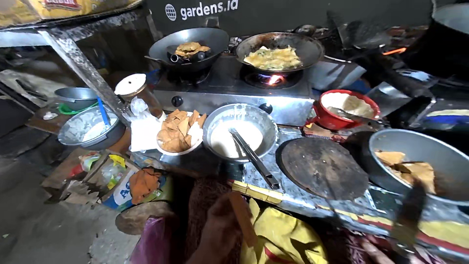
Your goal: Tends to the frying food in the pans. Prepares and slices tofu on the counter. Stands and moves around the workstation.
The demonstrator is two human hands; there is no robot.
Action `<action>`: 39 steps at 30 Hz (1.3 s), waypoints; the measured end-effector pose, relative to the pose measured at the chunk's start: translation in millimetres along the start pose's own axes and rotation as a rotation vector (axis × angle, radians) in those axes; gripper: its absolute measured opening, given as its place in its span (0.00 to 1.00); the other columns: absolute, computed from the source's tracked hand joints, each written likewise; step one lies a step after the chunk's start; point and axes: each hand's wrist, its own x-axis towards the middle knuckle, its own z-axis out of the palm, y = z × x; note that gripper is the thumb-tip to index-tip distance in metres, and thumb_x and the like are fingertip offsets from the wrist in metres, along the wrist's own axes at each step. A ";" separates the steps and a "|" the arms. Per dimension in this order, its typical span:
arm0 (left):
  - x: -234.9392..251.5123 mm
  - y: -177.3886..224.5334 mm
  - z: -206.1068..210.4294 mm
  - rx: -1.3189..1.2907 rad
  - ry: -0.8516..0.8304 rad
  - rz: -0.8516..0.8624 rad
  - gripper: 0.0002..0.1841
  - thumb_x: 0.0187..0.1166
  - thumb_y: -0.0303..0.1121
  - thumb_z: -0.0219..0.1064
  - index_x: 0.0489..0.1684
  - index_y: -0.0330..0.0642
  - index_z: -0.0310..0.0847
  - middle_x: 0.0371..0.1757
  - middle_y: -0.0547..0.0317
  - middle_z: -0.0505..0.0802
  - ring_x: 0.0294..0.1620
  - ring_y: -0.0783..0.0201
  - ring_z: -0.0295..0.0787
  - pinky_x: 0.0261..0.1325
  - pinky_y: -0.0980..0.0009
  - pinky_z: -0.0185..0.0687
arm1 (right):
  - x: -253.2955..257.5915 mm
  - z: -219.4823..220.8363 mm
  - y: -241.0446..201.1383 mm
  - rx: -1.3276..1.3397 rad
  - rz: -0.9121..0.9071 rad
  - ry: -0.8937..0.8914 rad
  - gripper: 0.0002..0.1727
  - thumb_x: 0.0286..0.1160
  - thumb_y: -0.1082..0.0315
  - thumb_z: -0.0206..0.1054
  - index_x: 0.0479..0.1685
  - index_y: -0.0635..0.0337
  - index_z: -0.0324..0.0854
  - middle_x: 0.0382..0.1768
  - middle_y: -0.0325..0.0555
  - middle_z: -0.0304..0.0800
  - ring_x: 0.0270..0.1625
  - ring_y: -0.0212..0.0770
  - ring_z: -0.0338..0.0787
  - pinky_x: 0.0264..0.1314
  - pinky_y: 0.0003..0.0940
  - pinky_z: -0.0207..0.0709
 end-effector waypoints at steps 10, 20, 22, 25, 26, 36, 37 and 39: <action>29.3 -47.5 41.7 0.090 -0.063 -0.253 0.15 0.72 0.23 0.58 0.57 0.37 0.78 0.50 0.51 0.92 0.49 0.58 0.92 0.52 0.61 0.90 | -52.2 15.8 -2.0 -0.140 0.152 -0.242 0.13 0.68 0.73 0.71 0.48 0.74 0.87 0.32 0.43 0.91 0.25 0.22 0.85 0.30 0.21 0.82; 87.9 -71.6 62.5 0.337 -0.084 -0.304 0.15 0.81 0.21 0.60 0.63 0.25 0.78 0.50 0.44 0.93 0.46 0.55 0.94 0.52 0.59 0.92 | -38.3 17.2 -4.3 -0.258 -0.185 -0.205 0.26 0.79 0.66 0.60 0.71 0.74 0.80 0.67 0.61 0.89 0.71 0.40 0.89 0.78 0.28 0.74; 96.7 -74.6 61.3 0.404 -0.046 -0.294 0.15 0.82 0.20 0.62 0.64 0.25 0.78 0.51 0.45 0.92 0.44 0.58 0.94 0.49 0.61 0.93 | -33.2 20.3 3.3 -0.276 -0.250 -0.191 0.24 0.80 0.68 0.56 0.70 0.72 0.82 0.66 0.59 0.90 0.70 0.38 0.90 0.77 0.27 0.74; 103.7 -80.0 54.7 0.510 0.000 -0.233 0.18 0.76 0.19 0.68 0.64 0.23 0.78 0.48 0.44 0.93 0.40 0.60 0.94 0.44 0.63 0.93 | -25.2 27.6 11.9 -0.289 -0.340 -0.198 0.23 0.80 0.70 0.55 0.69 0.72 0.84 0.59 0.57 0.94 0.62 0.34 0.92 0.72 0.22 0.77; 104.3 -80.8 52.7 0.545 0.010 -0.220 0.19 0.75 0.18 0.69 0.65 0.22 0.77 0.48 0.44 0.93 0.39 0.61 0.94 0.44 0.64 0.93 | -23.7 30.3 12.4 -0.294 -0.359 -0.206 0.23 0.80 0.70 0.55 0.69 0.72 0.83 0.57 0.57 0.94 0.59 0.34 0.93 0.69 0.22 0.78; 103.5 -77.0 48.1 0.663 0.024 -0.134 0.23 0.69 0.15 0.74 0.65 0.19 0.77 0.54 0.42 0.93 0.45 0.67 0.93 0.51 0.70 0.91 | -18.7 38.1 9.7 -0.378 -0.418 -0.253 0.23 0.78 0.72 0.54 0.67 0.72 0.85 0.53 0.58 0.95 0.54 0.39 0.94 0.65 0.23 0.80; 103.2 -77.0 48.7 0.662 0.021 -0.127 0.24 0.68 0.15 0.74 0.65 0.19 0.77 0.56 0.41 0.92 0.47 0.67 0.93 0.53 0.70 0.90 | -18.6 37.7 9.1 -0.382 -0.414 -0.250 0.23 0.78 0.72 0.54 0.67 0.72 0.85 0.52 0.59 0.95 0.52 0.40 0.94 0.64 0.24 0.80; 103.5 -77.5 47.8 0.676 -0.011 -0.094 0.24 0.68 0.14 0.74 0.66 0.18 0.78 0.59 0.39 0.91 0.51 0.67 0.92 0.58 0.71 0.89 | -18.4 36.0 7.4 -0.391 -0.407 -0.248 0.23 0.78 0.72 0.55 0.68 0.72 0.85 0.52 0.59 0.95 0.54 0.41 0.94 0.65 0.24 0.80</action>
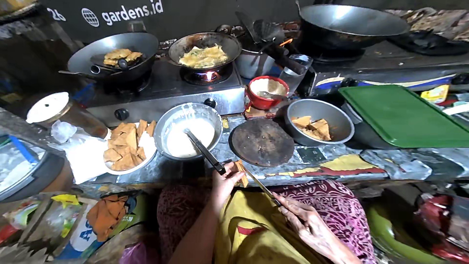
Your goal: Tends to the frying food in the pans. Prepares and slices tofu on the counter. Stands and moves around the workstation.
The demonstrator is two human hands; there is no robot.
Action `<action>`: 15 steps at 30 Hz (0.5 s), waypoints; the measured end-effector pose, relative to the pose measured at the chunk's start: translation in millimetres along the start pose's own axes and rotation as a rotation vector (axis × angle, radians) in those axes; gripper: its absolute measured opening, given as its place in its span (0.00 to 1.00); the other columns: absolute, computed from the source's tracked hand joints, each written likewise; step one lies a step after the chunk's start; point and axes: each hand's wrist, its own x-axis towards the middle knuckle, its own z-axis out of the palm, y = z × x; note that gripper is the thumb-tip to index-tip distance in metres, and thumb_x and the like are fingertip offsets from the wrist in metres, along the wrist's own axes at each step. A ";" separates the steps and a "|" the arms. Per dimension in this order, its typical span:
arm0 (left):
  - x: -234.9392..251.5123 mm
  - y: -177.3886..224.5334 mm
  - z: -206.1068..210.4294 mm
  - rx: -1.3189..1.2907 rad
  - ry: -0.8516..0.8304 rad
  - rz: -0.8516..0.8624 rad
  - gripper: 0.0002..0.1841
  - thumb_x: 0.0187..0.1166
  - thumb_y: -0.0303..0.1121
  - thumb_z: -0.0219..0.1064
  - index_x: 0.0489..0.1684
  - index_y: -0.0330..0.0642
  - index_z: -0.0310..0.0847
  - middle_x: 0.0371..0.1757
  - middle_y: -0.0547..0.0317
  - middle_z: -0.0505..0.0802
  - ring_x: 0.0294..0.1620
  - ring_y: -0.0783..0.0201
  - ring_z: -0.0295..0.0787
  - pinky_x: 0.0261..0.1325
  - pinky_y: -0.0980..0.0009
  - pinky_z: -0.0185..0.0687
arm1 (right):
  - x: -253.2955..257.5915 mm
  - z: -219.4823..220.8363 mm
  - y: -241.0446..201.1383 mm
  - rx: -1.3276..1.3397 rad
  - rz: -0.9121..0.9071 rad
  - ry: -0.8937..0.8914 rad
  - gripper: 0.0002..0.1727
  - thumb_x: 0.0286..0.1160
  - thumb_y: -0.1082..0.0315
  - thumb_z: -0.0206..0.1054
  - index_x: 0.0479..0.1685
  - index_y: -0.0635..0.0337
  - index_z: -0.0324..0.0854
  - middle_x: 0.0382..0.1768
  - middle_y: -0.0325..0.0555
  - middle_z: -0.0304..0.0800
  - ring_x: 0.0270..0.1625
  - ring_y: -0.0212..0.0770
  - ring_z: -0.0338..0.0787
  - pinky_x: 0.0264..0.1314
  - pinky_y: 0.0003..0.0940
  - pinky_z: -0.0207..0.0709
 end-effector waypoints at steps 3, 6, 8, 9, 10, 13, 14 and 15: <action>0.7 -0.7 -2.7 0.069 -0.036 0.090 0.23 0.66 0.14 0.73 0.64 0.22 0.82 0.60 0.41 0.88 0.52 0.69 0.89 0.58 0.76 0.87 | -0.3 -1.0 -2.7 -0.028 -0.012 0.024 0.23 0.77 0.72 0.55 0.66 0.71 0.86 0.49 0.60 0.96 0.50 0.41 0.94 0.62 0.24 0.81; 0.4 -0.1 -3.7 0.146 -0.029 0.153 0.23 0.65 0.14 0.74 0.63 0.24 0.84 0.60 0.40 0.85 0.52 0.69 0.88 0.57 0.79 0.86 | -0.1 -4.4 -5.5 -0.058 -0.012 0.005 0.23 0.77 0.71 0.55 0.66 0.70 0.86 0.49 0.59 0.96 0.49 0.42 0.94 0.61 0.24 0.81; 0.8 0.4 -5.1 0.202 -0.032 0.175 0.23 0.65 0.15 0.74 0.63 0.25 0.85 0.62 0.38 0.84 0.56 0.66 0.87 0.59 0.77 0.86 | 1.4 -8.9 -7.9 -0.066 -0.004 -0.022 0.23 0.77 0.71 0.55 0.67 0.70 0.86 0.47 0.59 0.95 0.46 0.43 0.94 0.58 0.27 0.83; 1.1 0.2 -6.2 0.230 -0.039 0.187 0.23 0.66 0.16 0.74 0.63 0.26 0.85 0.64 0.37 0.83 0.59 0.65 0.86 0.60 0.77 0.85 | 2.8 -11.3 -8.8 -0.067 -0.008 -0.036 0.23 0.77 0.71 0.54 0.66 0.71 0.86 0.47 0.59 0.96 0.46 0.44 0.94 0.57 0.28 0.83; 1.8 -1.3 -7.6 0.256 -0.050 0.209 0.22 0.66 0.16 0.73 0.63 0.27 0.85 0.64 0.36 0.83 0.60 0.63 0.85 0.62 0.76 0.84 | 4.3 -13.5 -9.4 -0.069 -0.008 -0.053 0.24 0.77 0.71 0.54 0.66 0.71 0.86 0.46 0.59 0.96 0.46 0.44 0.95 0.57 0.29 0.84; 4.5 -7.2 -11.2 0.301 -0.081 0.294 0.21 0.66 0.18 0.73 0.62 0.28 0.87 0.64 0.35 0.84 0.62 0.61 0.86 0.64 0.73 0.85 | 8.3 -18.5 -10.7 -0.059 0.007 -0.108 0.24 0.78 0.70 0.54 0.68 0.70 0.85 0.51 0.58 0.96 0.51 0.46 0.95 0.61 0.32 0.84; 4.8 -7.4 -12.3 0.306 -0.089 0.302 0.21 0.66 0.18 0.73 0.62 0.28 0.87 0.65 0.35 0.84 0.63 0.60 0.86 0.64 0.72 0.85 | 10.0 -18.7 -10.8 -0.052 0.004 -0.115 0.24 0.78 0.70 0.54 0.67 0.71 0.85 0.52 0.58 0.96 0.52 0.45 0.95 0.62 0.32 0.84; 4.9 -7.1 -13.3 0.314 -0.096 0.303 0.21 0.66 0.18 0.73 0.62 0.28 0.87 0.65 0.35 0.84 0.63 0.60 0.85 0.65 0.72 0.84 | 11.6 -18.5 -11.0 -0.047 -0.001 -0.122 0.24 0.78 0.70 0.53 0.67 0.71 0.85 0.53 0.58 0.96 0.53 0.45 0.96 0.63 0.31 0.83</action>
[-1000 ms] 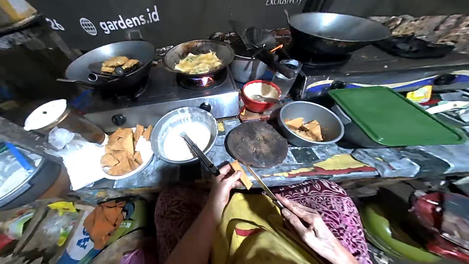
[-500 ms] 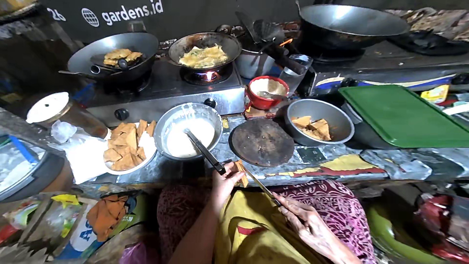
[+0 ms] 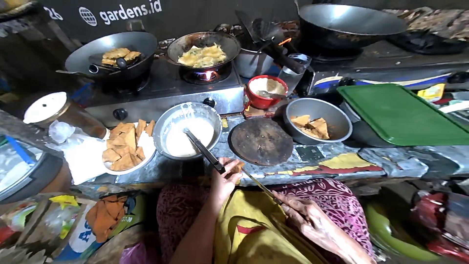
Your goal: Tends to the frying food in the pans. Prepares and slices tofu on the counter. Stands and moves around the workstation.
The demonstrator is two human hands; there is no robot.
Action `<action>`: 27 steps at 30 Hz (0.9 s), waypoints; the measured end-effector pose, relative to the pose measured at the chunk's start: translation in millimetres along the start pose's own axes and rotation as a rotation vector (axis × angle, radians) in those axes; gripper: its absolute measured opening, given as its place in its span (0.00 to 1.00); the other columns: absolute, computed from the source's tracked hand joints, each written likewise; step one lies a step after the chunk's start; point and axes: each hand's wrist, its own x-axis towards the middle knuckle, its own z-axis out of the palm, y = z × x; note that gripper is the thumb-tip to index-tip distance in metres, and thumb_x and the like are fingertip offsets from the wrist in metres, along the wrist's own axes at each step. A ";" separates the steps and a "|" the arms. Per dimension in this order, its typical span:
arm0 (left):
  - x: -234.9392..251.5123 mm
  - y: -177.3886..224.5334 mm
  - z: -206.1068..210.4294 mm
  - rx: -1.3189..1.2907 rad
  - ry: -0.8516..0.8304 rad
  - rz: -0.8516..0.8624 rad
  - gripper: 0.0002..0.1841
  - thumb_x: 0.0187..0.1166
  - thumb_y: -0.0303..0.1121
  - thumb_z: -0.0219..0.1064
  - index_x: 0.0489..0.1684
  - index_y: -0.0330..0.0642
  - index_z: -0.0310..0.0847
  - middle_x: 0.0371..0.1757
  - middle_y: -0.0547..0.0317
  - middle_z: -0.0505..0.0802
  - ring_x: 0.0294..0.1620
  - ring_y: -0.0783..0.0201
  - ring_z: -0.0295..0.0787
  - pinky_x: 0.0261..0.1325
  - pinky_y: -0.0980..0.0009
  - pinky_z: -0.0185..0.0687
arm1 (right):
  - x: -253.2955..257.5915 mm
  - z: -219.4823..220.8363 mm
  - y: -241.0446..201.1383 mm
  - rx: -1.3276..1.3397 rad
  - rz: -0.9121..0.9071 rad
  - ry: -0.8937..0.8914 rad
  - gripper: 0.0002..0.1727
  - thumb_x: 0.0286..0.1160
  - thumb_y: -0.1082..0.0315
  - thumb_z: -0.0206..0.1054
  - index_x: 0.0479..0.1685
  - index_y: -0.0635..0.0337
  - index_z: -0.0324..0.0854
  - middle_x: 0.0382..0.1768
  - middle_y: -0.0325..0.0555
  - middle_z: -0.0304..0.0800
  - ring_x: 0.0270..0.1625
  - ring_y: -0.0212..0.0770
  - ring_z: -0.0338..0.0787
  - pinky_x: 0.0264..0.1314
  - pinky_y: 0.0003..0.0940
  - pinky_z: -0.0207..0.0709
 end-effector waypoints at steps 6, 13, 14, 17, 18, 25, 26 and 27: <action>-0.7 1.0 -2.4 -0.023 -0.008 0.008 0.21 0.66 0.18 0.73 0.61 0.27 0.87 0.65 0.35 0.85 0.61 0.61 0.87 0.63 0.73 0.86 | 7.7 -3.4 -5.8 0.051 0.094 -0.111 0.25 0.80 0.69 0.53 0.70 0.71 0.82 0.59 0.59 0.94 0.59 0.49 0.95 0.68 0.38 0.82; -1.8 2.8 -2.9 -0.141 0.051 -0.043 0.20 0.66 0.15 0.70 0.59 0.25 0.86 0.63 0.41 0.87 0.61 0.64 0.87 0.64 0.74 0.85 | 6.3 -2.8 -6.8 0.065 0.103 -0.159 0.24 0.80 0.71 0.53 0.71 0.73 0.82 0.61 0.61 0.93 0.63 0.52 0.93 0.71 0.40 0.81; -1.9 2.8 -2.6 -0.167 0.069 -0.054 0.19 0.66 0.15 0.70 0.59 0.25 0.86 0.62 0.42 0.87 0.62 0.64 0.87 0.64 0.73 0.86 | 4.9 -2.4 -5.7 0.058 0.101 -0.162 0.24 0.79 0.71 0.53 0.70 0.72 0.82 0.60 0.61 0.93 0.62 0.53 0.94 0.70 0.41 0.81; -1.1 1.5 -0.9 -0.247 0.111 -0.100 0.19 0.66 0.16 0.68 0.59 0.25 0.86 0.62 0.45 0.89 0.62 0.64 0.88 0.65 0.71 0.85 | -0.4 -3.0 -2.9 0.048 0.124 -0.188 0.25 0.79 0.72 0.53 0.72 0.72 0.81 0.60 0.62 0.93 0.61 0.56 0.94 0.69 0.45 0.82; -0.9 0.6 -0.2 -0.287 0.129 -0.115 0.19 0.67 0.16 0.68 0.59 0.25 0.85 0.61 0.46 0.89 0.61 0.64 0.88 0.65 0.70 0.86 | -2.1 -3.4 -2.3 0.045 0.131 -0.189 0.25 0.79 0.72 0.53 0.72 0.72 0.81 0.60 0.63 0.93 0.62 0.56 0.94 0.69 0.46 0.82; 0.7 10.8 -3.3 -0.409 0.282 -0.300 0.10 0.75 0.17 0.66 0.52 0.27 0.81 0.38 0.56 0.94 0.40 0.67 0.94 0.51 0.66 0.93 | -11.7 -10.0 14.1 0.111 0.163 0.055 0.22 0.78 0.62 0.62 0.64 0.65 0.88 0.47 0.50 0.97 0.46 0.32 0.95 0.54 0.28 0.86; 0.6 11.2 -2.2 -0.401 0.240 -0.319 0.11 0.76 0.17 0.65 0.54 0.26 0.81 0.40 0.54 0.94 0.41 0.66 0.94 0.51 0.66 0.93 | -8.5 -10.2 13.8 0.140 0.220 0.108 0.24 0.75 0.57 0.67 0.63 0.66 0.88 0.43 0.49 0.97 0.42 0.30 0.94 0.50 0.27 0.85; -0.6 12.4 0.5 -0.412 0.193 -0.343 0.11 0.77 0.18 0.63 0.55 0.26 0.80 0.41 0.54 0.93 0.42 0.65 0.93 0.52 0.65 0.92 | -3.5 -8.3 13.0 0.171 0.277 0.153 0.24 0.71 0.54 0.71 0.56 0.66 0.90 0.37 0.46 0.96 0.36 0.26 0.90 0.43 0.24 0.82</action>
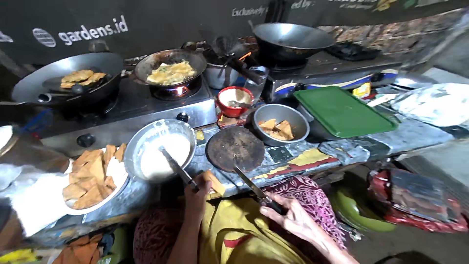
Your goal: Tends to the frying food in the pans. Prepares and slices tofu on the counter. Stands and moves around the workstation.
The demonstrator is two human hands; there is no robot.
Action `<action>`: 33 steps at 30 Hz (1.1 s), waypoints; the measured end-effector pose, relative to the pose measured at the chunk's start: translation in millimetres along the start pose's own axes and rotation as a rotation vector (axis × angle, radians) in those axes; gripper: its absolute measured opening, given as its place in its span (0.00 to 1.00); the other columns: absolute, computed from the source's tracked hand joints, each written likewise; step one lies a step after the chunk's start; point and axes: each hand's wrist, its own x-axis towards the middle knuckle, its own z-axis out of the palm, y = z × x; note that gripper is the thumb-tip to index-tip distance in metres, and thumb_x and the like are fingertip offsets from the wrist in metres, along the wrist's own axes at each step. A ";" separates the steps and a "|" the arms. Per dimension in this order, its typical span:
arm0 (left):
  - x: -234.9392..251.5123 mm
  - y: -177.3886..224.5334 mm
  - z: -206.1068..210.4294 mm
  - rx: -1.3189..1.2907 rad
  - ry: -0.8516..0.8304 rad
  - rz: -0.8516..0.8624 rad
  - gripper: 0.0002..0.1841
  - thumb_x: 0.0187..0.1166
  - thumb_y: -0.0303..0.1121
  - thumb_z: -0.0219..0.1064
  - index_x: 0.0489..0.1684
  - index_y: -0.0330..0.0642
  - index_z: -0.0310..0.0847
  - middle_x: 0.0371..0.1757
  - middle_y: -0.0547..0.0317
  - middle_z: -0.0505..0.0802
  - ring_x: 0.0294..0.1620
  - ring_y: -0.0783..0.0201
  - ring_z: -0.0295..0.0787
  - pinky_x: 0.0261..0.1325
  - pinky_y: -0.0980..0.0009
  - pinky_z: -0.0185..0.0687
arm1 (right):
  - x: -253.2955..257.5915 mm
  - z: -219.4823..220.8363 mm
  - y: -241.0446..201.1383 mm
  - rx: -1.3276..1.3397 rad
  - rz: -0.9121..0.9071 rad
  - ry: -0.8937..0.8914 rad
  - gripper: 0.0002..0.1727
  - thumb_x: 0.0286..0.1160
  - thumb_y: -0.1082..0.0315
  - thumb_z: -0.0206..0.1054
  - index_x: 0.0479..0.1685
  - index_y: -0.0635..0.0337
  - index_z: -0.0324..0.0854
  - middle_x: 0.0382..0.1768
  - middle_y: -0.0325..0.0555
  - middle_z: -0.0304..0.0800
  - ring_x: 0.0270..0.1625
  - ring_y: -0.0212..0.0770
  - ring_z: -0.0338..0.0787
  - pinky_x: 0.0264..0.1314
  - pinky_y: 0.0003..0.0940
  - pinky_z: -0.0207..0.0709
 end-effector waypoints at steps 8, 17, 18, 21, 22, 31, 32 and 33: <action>-13.4 -9.0 14.2 -0.083 -0.229 -0.139 0.15 0.76 0.16 0.54 0.55 0.28 0.84 0.43 0.52 0.96 0.42 0.62 0.96 0.50 0.64 0.94 | 41.6 41.7 -5.6 0.396 0.164 -0.126 0.14 0.67 0.64 0.77 0.46 0.63 0.86 0.28 0.34 0.90 0.21 0.22 0.84 0.24 0.18 0.79; -12.8 -14.7 16.0 -0.206 -0.239 -0.166 0.15 0.75 0.16 0.55 0.52 0.30 0.86 0.44 0.50 0.97 0.42 0.59 0.97 0.50 0.59 0.95 | 40.1 52.2 -2.9 0.602 0.291 -0.095 0.13 0.68 0.71 0.76 0.51 0.62 0.86 0.27 0.32 0.93 0.19 0.21 0.82 0.18 0.16 0.71; -12.8 -15.2 15.6 -0.216 -0.248 -0.171 0.15 0.74 0.15 0.56 0.52 0.31 0.87 0.45 0.50 0.97 0.43 0.58 0.97 0.51 0.59 0.95 | 39.6 52.1 -4.0 0.645 0.311 -0.079 0.13 0.68 0.73 0.75 0.51 0.62 0.86 0.27 0.33 0.94 0.17 0.21 0.81 0.17 0.17 0.69; -11.9 -18.7 13.8 -0.220 -0.272 -0.172 0.16 0.72 0.14 0.58 0.53 0.31 0.87 0.46 0.49 0.98 0.45 0.56 0.98 0.54 0.59 0.95 | 38.2 53.1 -5.9 0.727 0.311 -0.012 0.10 0.68 0.77 0.72 0.48 0.63 0.87 0.24 0.34 0.92 0.14 0.22 0.78 0.15 0.17 0.69; -11.7 -19.6 13.9 -0.215 -0.280 -0.168 0.16 0.72 0.14 0.58 0.53 0.30 0.87 0.45 0.49 0.97 0.44 0.57 0.98 0.53 0.59 0.95 | 37.3 53.4 -5.9 0.745 0.302 0.010 0.08 0.68 0.77 0.71 0.44 0.62 0.88 0.22 0.34 0.92 0.14 0.22 0.78 0.15 0.17 0.70; -3.9 -32.2 4.5 -0.124 -0.634 -0.062 0.23 0.79 0.25 0.59 0.74 0.27 0.74 0.67 0.40 0.90 0.60 0.44 0.93 0.62 0.47 0.91 | 42.6 26.3 0.2 0.828 0.182 0.232 0.06 0.63 0.78 0.69 0.32 0.60 0.91 0.13 0.36 0.87 0.12 0.26 0.80 0.14 0.22 0.75; -2.4 -33.4 2.8 -0.098 -0.661 -0.056 0.25 0.80 0.25 0.57 0.78 0.25 0.70 0.70 0.39 0.88 0.61 0.43 0.93 0.62 0.48 0.91 | 47.6 18.3 -0.1 0.805 0.180 0.270 0.05 0.63 0.77 0.69 0.32 0.61 0.91 0.14 0.36 0.87 0.12 0.27 0.80 0.14 0.22 0.75; -1.4 -34.2 1.2 -0.077 -0.685 -0.054 0.26 0.80 0.25 0.57 0.79 0.25 0.69 0.71 0.38 0.87 0.61 0.44 0.93 0.61 0.50 0.91 | 53.9 8.8 0.0 0.771 0.174 0.311 0.05 0.64 0.77 0.69 0.33 0.62 0.90 0.15 0.36 0.88 0.12 0.27 0.80 0.14 0.22 0.75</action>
